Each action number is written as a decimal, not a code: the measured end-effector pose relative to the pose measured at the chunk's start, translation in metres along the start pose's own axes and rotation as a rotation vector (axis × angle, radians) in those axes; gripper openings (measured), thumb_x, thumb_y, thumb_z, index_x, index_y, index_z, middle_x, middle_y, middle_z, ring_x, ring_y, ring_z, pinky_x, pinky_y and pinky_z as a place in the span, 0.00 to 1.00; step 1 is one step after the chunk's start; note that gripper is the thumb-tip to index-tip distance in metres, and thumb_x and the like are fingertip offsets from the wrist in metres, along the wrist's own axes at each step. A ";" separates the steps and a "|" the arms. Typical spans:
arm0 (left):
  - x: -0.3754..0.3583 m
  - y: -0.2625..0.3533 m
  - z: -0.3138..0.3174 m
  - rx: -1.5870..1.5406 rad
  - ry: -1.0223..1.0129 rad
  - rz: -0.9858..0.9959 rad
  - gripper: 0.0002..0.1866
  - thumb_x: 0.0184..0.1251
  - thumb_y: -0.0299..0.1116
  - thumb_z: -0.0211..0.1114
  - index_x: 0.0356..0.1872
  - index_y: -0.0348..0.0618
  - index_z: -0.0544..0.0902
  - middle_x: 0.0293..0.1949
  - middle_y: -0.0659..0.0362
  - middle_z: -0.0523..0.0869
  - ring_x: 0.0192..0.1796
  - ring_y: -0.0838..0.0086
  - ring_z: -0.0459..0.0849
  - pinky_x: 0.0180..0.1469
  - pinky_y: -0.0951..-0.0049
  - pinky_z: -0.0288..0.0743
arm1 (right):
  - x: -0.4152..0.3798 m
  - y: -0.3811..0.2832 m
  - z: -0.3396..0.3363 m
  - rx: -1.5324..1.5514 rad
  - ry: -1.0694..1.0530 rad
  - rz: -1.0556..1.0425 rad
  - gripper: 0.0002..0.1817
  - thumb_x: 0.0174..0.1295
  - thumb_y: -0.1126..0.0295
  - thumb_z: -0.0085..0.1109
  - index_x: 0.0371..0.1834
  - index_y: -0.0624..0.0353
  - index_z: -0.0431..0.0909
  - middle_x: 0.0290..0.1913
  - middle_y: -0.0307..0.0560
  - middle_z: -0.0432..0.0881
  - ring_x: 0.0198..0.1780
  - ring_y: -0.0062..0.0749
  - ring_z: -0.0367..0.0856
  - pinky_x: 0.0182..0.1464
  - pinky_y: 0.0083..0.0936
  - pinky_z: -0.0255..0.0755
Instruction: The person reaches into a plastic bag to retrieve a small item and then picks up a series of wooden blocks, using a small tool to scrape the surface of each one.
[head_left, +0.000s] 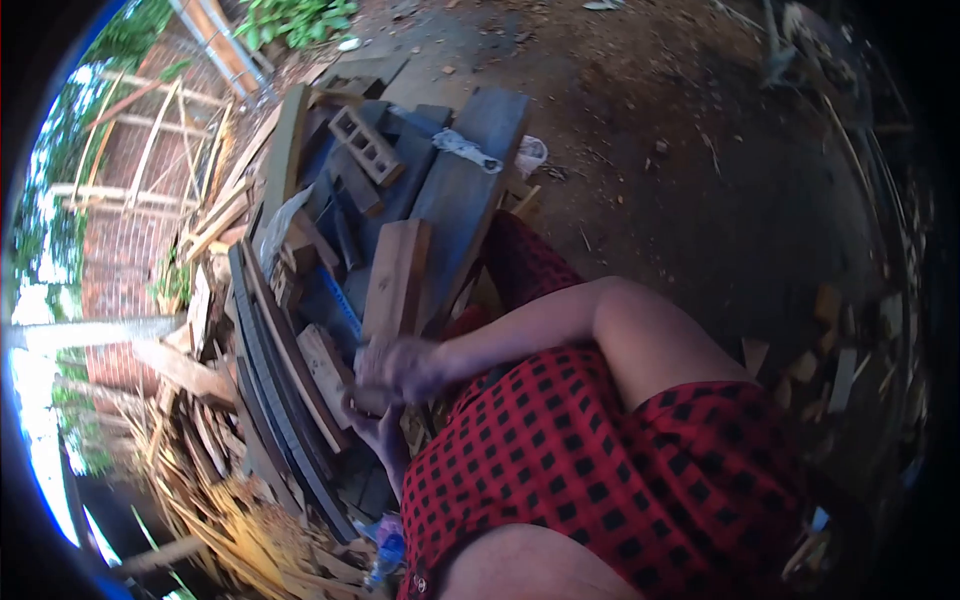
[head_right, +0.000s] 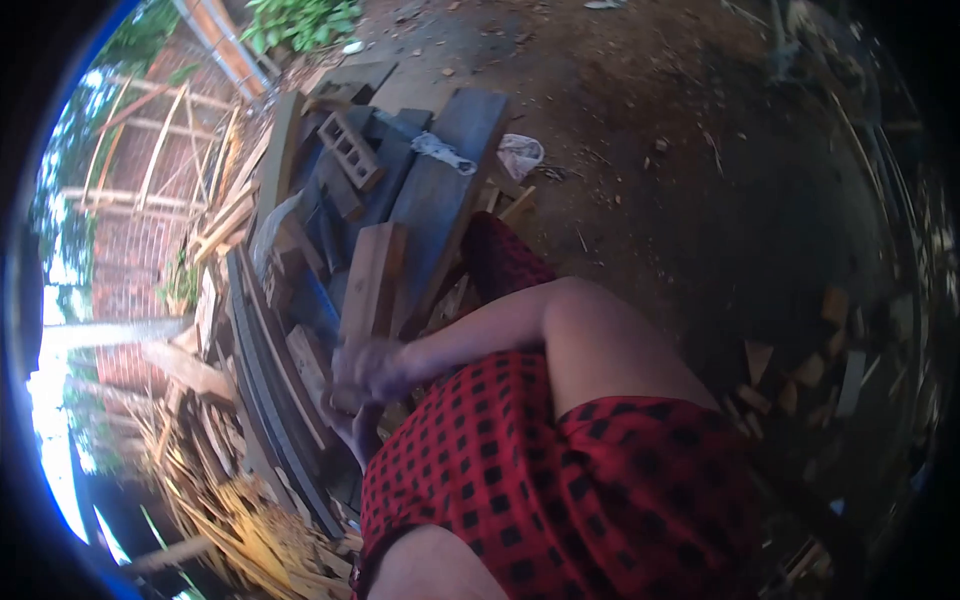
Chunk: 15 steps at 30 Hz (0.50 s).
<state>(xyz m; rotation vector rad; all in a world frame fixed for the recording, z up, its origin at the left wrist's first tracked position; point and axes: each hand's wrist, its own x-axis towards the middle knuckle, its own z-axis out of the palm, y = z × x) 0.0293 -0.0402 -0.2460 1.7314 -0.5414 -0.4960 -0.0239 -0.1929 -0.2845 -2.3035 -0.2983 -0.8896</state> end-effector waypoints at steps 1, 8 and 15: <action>0.018 -0.052 -0.038 0.125 -0.086 0.164 0.45 0.38 0.25 0.75 0.63 0.40 0.63 0.54 0.54 0.72 0.58 0.68 0.72 0.60 0.67 0.67 | 0.003 -0.013 0.000 0.000 0.028 -0.114 0.14 0.53 0.64 0.58 0.40 0.57 0.74 0.43 0.47 0.77 0.49 0.43 0.75 0.53 0.39 0.67; 0.003 0.012 0.004 0.254 0.121 -0.110 0.43 0.37 0.22 0.73 0.62 0.42 0.66 0.56 0.54 0.71 0.58 0.64 0.72 0.61 0.65 0.67 | -0.004 0.061 -0.047 -0.037 -0.207 0.263 0.24 0.59 0.60 0.56 0.59 0.54 0.73 0.54 0.50 0.77 0.61 0.41 0.72 0.66 0.40 0.59; -0.014 0.049 0.041 0.195 0.243 -0.144 0.44 0.41 0.21 0.68 0.67 0.44 0.62 0.59 0.48 0.69 0.60 0.57 0.71 0.63 0.60 0.65 | -0.011 0.085 -0.072 -0.222 0.073 0.662 0.27 0.63 0.51 0.50 0.56 0.60 0.74 0.56 0.53 0.76 0.64 0.41 0.67 0.69 0.40 0.53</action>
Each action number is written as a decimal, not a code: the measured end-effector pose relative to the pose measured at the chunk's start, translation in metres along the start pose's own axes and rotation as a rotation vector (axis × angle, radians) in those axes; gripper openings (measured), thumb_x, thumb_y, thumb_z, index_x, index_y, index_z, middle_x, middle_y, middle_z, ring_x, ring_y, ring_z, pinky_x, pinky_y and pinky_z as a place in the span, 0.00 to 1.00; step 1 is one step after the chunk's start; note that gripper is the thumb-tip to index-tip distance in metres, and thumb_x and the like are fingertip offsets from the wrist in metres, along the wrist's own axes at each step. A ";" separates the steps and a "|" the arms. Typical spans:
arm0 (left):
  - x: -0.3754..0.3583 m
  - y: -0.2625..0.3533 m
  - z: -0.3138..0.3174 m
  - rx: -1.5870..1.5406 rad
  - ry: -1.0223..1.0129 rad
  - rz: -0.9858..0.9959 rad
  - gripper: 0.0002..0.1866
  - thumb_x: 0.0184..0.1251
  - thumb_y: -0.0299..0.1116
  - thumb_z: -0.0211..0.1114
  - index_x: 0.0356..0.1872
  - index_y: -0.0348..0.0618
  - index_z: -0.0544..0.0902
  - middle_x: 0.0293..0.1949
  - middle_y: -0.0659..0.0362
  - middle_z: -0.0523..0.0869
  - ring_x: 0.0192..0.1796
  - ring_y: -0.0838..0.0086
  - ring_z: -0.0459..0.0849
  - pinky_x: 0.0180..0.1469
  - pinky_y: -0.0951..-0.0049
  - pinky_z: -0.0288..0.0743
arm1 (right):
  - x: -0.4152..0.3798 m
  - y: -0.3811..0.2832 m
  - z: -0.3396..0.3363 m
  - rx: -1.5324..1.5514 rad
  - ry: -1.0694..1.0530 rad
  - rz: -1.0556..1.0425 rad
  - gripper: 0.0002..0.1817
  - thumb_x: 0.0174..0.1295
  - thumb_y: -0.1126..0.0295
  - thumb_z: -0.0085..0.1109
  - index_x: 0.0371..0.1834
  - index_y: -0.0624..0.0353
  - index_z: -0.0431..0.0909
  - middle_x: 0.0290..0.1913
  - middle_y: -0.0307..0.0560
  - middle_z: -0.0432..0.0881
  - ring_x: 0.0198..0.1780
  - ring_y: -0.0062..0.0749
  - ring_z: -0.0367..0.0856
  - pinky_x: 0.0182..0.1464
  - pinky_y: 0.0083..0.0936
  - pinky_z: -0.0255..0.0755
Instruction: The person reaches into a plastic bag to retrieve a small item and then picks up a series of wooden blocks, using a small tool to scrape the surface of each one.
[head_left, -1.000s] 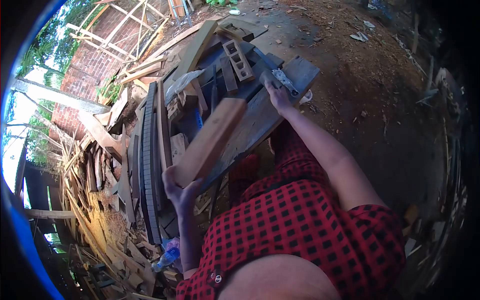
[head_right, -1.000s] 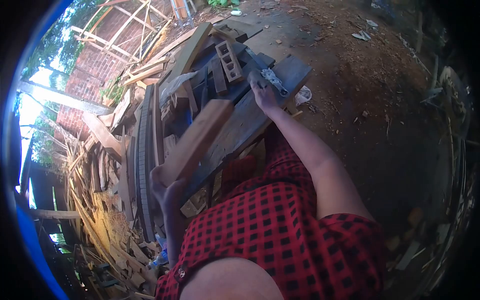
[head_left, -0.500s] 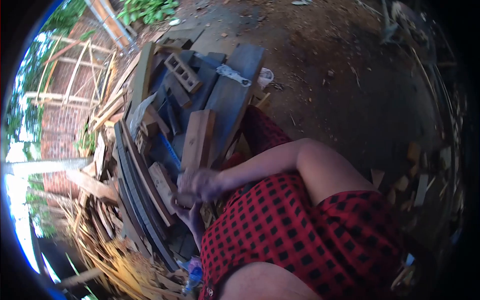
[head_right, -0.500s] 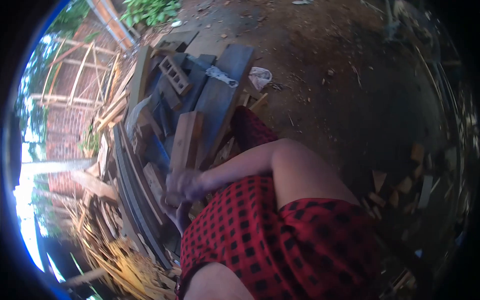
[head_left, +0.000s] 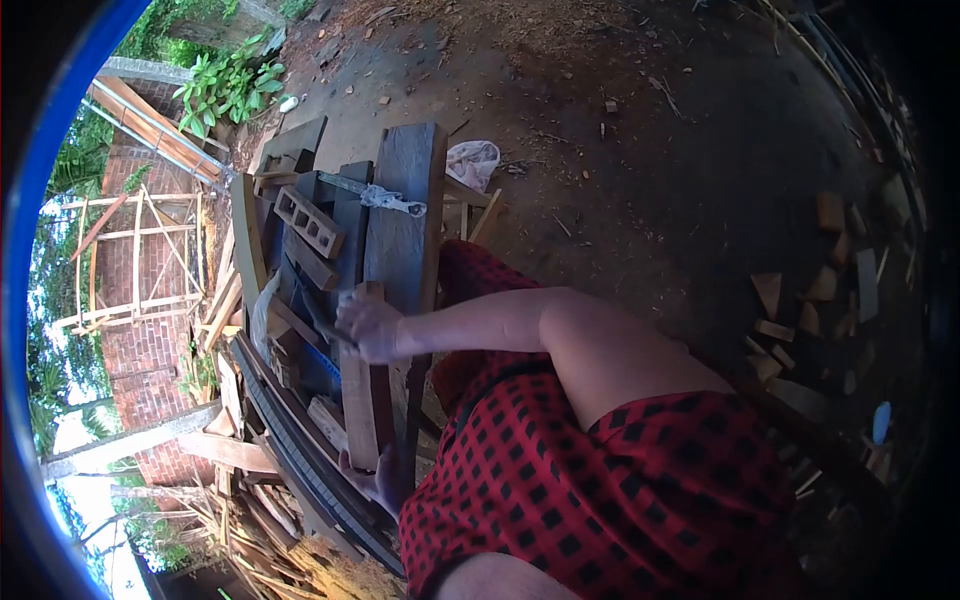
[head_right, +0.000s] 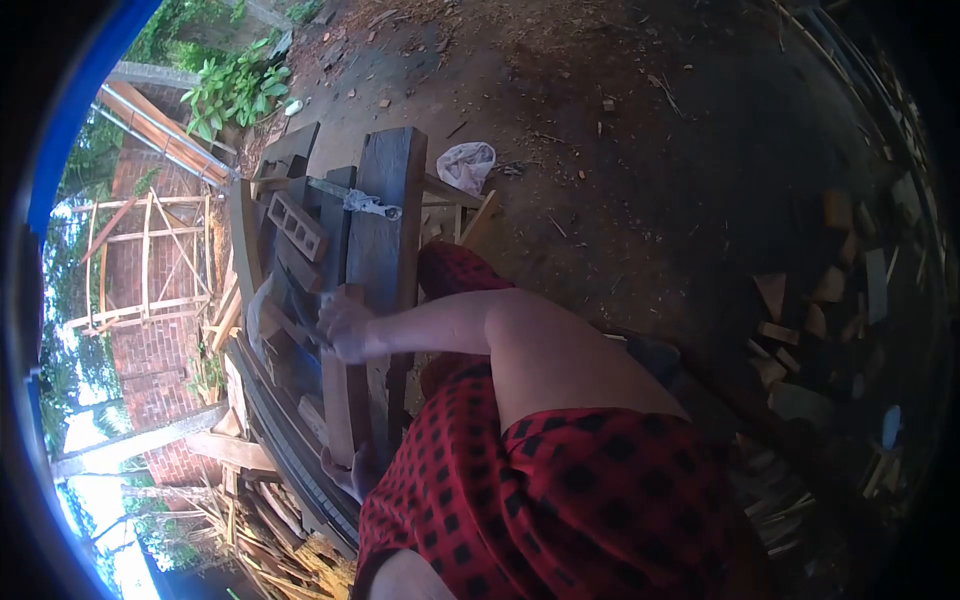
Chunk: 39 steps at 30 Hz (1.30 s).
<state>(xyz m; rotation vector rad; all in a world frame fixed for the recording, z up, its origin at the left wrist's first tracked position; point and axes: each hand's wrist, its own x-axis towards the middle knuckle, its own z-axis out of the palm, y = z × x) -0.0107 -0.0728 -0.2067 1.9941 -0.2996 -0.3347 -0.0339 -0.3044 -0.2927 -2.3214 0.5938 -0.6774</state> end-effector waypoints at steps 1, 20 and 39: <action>0.003 -0.003 -0.004 0.002 0.001 0.003 0.44 0.41 0.21 0.68 0.67 0.44 0.62 0.59 0.48 0.69 0.60 0.57 0.71 0.63 0.60 0.65 | 0.014 0.015 0.068 0.002 0.003 -0.001 0.27 0.63 0.51 0.50 0.56 0.60 0.74 0.56 0.53 0.76 0.64 0.41 0.67 0.69 0.40 0.53; 0.019 -0.026 -0.020 -0.073 -0.093 0.137 0.56 0.36 0.22 0.73 0.72 0.43 0.51 0.62 0.43 0.65 0.64 0.56 0.69 0.64 0.61 0.67 | -0.006 0.005 -0.005 -0.226 0.068 -0.001 0.28 0.66 0.49 0.44 0.64 0.54 0.67 0.64 0.46 0.69 0.72 0.36 0.57 0.71 0.53 0.43; 0.027 -0.043 -0.026 -0.029 -0.052 0.255 0.62 0.39 0.25 0.77 0.74 0.46 0.41 0.52 0.49 0.75 0.51 0.65 0.80 0.54 0.66 0.76 | -0.017 -0.007 -0.020 -0.218 0.038 -0.122 0.24 0.66 0.52 0.46 0.61 0.51 0.71 0.64 0.43 0.71 0.69 0.37 0.62 0.69 0.49 0.46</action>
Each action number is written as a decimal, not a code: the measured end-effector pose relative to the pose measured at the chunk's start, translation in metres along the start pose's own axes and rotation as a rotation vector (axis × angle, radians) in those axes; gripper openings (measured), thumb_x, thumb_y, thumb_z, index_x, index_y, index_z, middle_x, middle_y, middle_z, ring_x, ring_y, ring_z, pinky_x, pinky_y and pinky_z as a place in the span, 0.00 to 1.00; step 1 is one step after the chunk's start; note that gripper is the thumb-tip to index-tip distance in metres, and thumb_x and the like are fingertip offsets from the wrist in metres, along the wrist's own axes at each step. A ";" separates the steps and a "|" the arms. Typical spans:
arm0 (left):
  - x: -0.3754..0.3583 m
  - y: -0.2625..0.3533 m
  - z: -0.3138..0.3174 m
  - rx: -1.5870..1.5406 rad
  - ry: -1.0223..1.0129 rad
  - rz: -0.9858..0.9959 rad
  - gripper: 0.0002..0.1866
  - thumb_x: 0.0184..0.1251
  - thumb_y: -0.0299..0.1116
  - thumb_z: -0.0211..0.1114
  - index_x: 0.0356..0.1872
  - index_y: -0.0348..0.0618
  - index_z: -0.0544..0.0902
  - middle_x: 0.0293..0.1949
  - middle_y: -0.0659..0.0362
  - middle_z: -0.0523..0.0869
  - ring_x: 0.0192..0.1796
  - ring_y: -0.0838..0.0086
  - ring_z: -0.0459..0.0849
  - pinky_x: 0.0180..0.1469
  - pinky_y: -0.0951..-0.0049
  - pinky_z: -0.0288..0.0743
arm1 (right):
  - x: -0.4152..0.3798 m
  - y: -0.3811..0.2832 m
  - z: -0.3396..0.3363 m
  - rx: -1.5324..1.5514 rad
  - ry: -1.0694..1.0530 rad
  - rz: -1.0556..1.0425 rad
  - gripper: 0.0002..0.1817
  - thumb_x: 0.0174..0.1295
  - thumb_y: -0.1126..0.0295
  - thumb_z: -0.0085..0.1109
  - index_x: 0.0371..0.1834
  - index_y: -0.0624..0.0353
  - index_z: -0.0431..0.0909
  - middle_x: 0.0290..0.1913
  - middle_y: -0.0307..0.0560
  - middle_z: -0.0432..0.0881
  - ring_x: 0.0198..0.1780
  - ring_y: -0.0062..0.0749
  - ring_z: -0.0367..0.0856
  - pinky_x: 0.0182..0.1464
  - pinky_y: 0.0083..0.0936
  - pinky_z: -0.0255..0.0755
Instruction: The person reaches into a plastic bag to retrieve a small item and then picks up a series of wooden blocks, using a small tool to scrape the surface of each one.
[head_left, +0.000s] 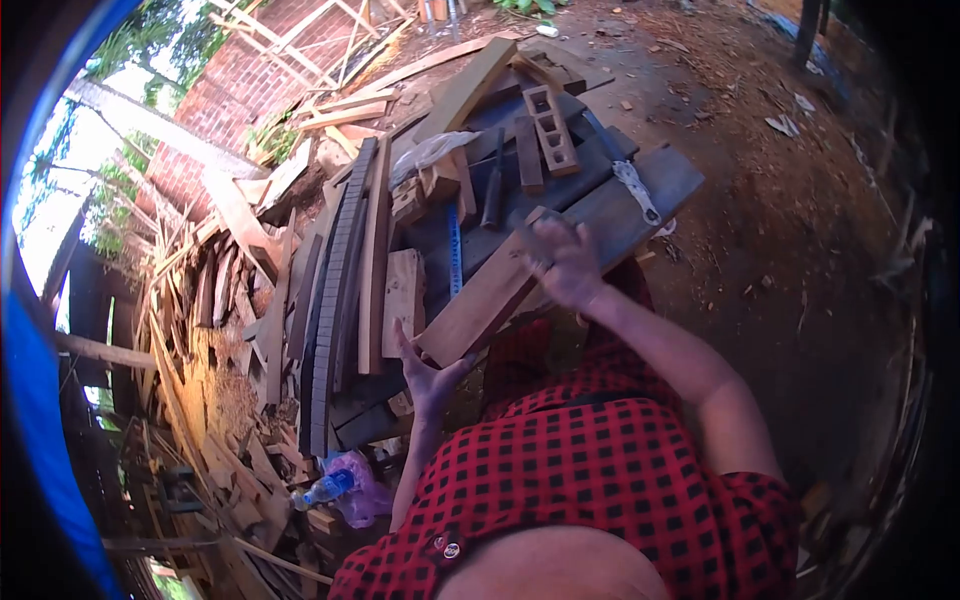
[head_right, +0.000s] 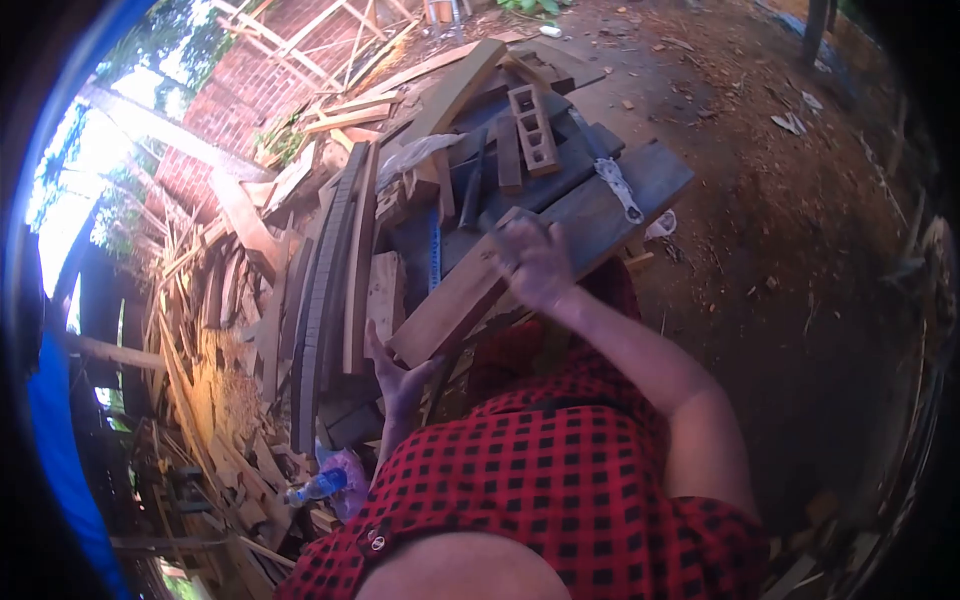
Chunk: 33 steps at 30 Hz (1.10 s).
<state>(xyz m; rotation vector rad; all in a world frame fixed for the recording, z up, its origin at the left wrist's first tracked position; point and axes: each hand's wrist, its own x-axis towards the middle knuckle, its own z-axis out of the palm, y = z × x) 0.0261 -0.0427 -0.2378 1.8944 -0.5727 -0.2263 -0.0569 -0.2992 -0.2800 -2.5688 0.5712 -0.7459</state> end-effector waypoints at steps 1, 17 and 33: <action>0.000 -0.001 0.000 -0.002 0.013 -0.006 0.62 0.39 0.25 0.77 0.74 0.46 0.41 0.52 0.49 0.75 0.51 0.65 0.80 0.54 0.66 0.76 | -0.005 -0.022 -0.003 0.103 -0.129 -0.094 0.26 0.67 0.51 0.44 0.64 0.51 0.69 0.65 0.44 0.70 0.71 0.37 0.61 0.71 0.51 0.44; -0.002 0.007 0.003 0.002 0.030 -0.042 0.64 0.36 0.28 0.79 0.74 0.44 0.42 0.50 0.49 0.74 0.50 0.65 0.79 0.53 0.67 0.76 | 0.019 0.038 0.018 0.048 0.005 0.111 0.26 0.61 0.52 0.54 0.61 0.51 0.71 0.63 0.43 0.72 0.67 0.39 0.65 0.68 0.46 0.50; 0.003 -0.008 0.000 -0.397 -0.145 -0.359 0.34 0.53 0.33 0.71 0.61 0.35 0.69 0.44 0.55 0.81 0.43 0.70 0.83 0.41 0.73 0.80 | 0.038 0.067 -0.042 0.335 0.077 0.403 0.21 0.59 0.55 0.59 0.51 0.57 0.77 0.42 0.51 0.83 0.45 0.51 0.81 0.49 0.39 0.73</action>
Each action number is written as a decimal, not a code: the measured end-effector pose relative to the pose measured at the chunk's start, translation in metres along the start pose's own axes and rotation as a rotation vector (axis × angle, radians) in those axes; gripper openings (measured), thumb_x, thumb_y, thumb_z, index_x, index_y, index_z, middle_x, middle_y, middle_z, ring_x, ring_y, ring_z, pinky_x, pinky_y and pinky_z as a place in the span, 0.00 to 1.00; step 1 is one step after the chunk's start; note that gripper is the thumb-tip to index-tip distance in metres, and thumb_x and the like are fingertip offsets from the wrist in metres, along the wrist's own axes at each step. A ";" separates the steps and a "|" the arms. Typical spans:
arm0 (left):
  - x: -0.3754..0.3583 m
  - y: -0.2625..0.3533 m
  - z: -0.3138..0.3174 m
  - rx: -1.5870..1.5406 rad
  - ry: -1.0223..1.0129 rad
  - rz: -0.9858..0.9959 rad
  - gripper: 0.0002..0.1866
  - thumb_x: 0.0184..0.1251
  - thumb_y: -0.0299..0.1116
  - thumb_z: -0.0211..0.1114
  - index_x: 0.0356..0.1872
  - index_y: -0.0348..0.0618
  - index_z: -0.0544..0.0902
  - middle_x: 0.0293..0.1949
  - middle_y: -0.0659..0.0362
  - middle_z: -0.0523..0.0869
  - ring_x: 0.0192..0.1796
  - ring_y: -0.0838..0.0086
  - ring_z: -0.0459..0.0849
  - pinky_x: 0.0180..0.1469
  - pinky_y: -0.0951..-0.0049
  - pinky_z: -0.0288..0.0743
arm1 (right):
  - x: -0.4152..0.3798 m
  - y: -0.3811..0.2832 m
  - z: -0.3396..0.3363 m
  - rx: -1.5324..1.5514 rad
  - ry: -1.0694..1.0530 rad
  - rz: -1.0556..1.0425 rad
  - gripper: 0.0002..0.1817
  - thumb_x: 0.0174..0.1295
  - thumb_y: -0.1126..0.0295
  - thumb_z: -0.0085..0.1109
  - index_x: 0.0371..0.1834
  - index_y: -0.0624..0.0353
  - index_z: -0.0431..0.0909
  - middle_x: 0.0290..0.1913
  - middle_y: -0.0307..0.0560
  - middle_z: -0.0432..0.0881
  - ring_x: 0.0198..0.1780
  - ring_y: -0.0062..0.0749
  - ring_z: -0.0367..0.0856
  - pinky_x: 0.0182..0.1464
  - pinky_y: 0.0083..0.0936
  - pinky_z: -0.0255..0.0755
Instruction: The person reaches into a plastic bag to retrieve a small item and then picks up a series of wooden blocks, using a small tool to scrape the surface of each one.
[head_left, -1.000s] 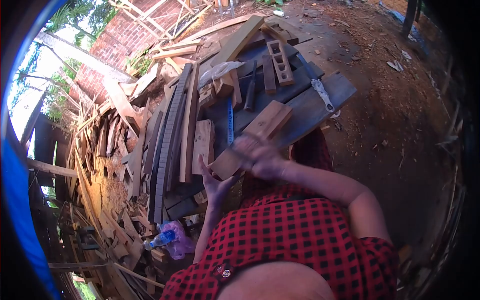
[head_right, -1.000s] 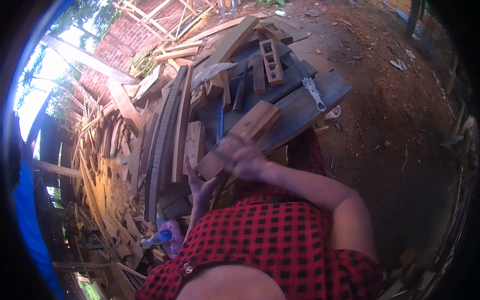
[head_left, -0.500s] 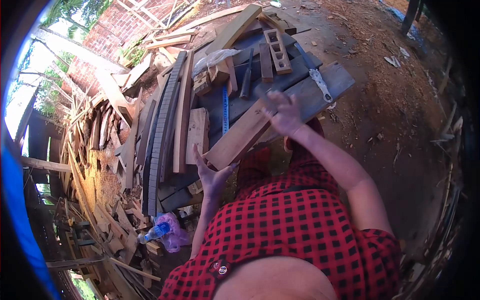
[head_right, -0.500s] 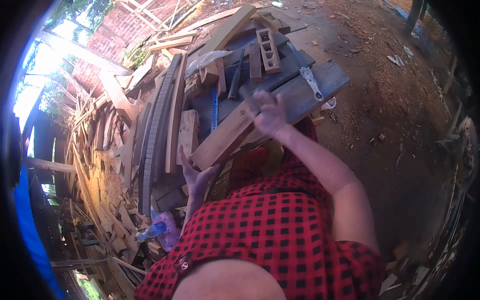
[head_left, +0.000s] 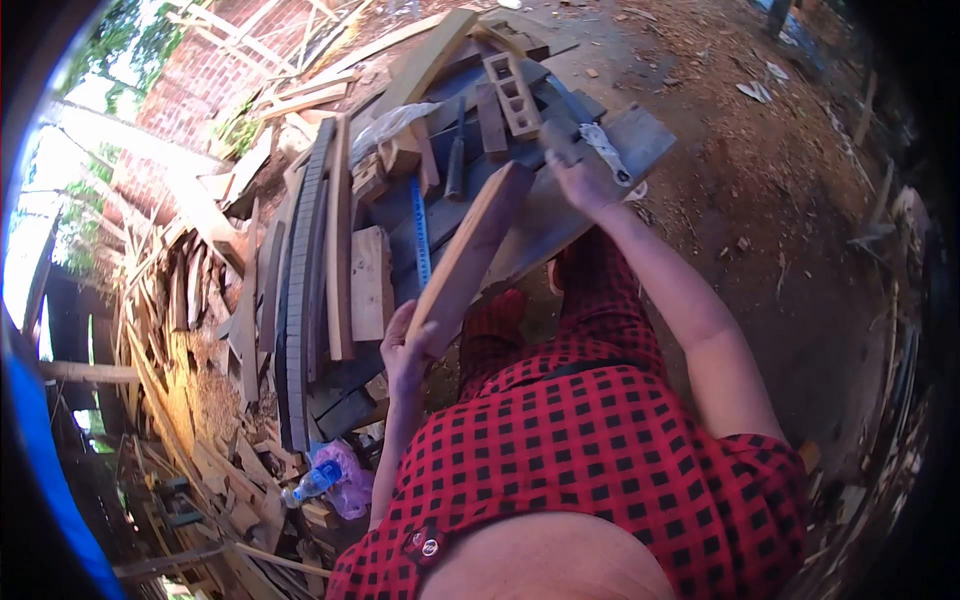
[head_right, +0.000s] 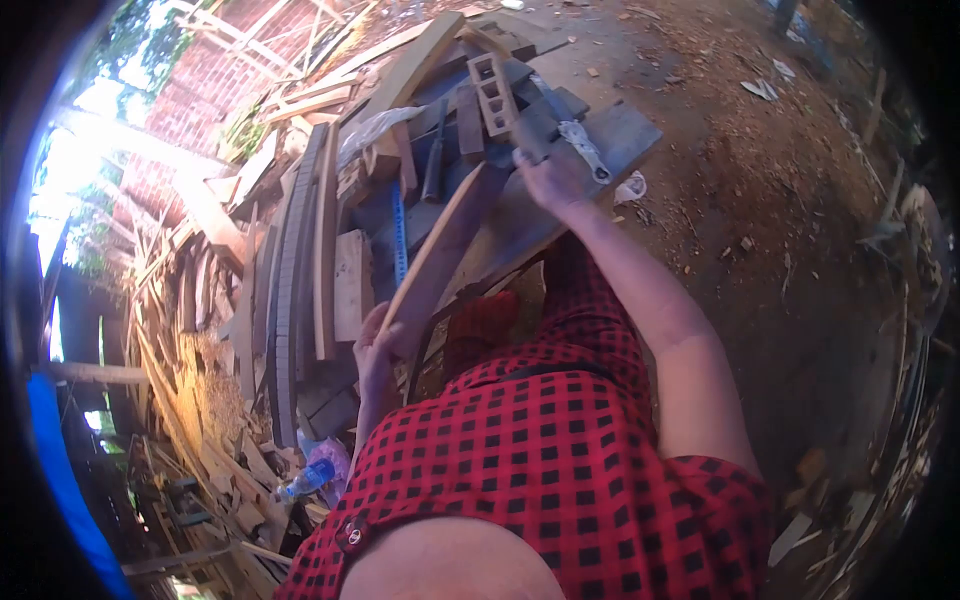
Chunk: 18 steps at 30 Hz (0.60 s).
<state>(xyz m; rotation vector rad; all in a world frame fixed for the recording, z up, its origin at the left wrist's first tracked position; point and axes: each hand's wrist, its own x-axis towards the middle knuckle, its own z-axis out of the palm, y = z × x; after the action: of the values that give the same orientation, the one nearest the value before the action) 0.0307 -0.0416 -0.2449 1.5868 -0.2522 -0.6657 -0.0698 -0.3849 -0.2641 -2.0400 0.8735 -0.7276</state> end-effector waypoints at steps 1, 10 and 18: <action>0.002 -0.003 -0.005 -0.002 0.020 0.008 0.34 0.53 0.33 0.71 0.61 0.35 0.69 0.44 0.55 0.81 0.43 0.70 0.83 0.41 0.73 0.80 | 0.004 -0.003 -0.004 0.090 0.060 0.093 0.21 0.59 0.56 0.59 0.50 0.58 0.78 0.38 0.52 0.84 0.42 0.54 0.81 0.46 0.39 0.74; 0.006 -0.020 -0.009 -0.353 -0.084 -0.223 0.37 0.65 0.68 0.47 0.60 0.45 0.70 0.49 0.55 0.81 0.44 0.68 0.82 0.33 0.67 0.78 | -0.099 -0.080 0.086 -0.235 -0.196 -0.849 0.24 0.63 0.54 0.55 0.60 0.52 0.74 0.65 0.45 0.70 0.68 0.38 0.65 0.70 0.47 0.48; 0.006 -0.015 -0.009 -0.319 0.001 -0.289 0.43 0.61 0.73 0.44 0.60 0.44 0.70 0.47 0.54 0.82 0.39 0.66 0.84 0.31 0.67 0.79 | -0.036 -0.035 0.082 -0.056 -0.172 -0.822 0.26 0.64 0.54 0.54 0.63 0.52 0.71 0.66 0.42 0.70 0.68 0.35 0.67 0.70 0.47 0.48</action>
<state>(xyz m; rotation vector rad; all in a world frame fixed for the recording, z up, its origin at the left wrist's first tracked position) 0.0371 -0.0348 -0.2606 1.3258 0.0855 -0.8809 -0.0203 -0.3052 -0.2851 -2.4638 -0.0863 -0.9307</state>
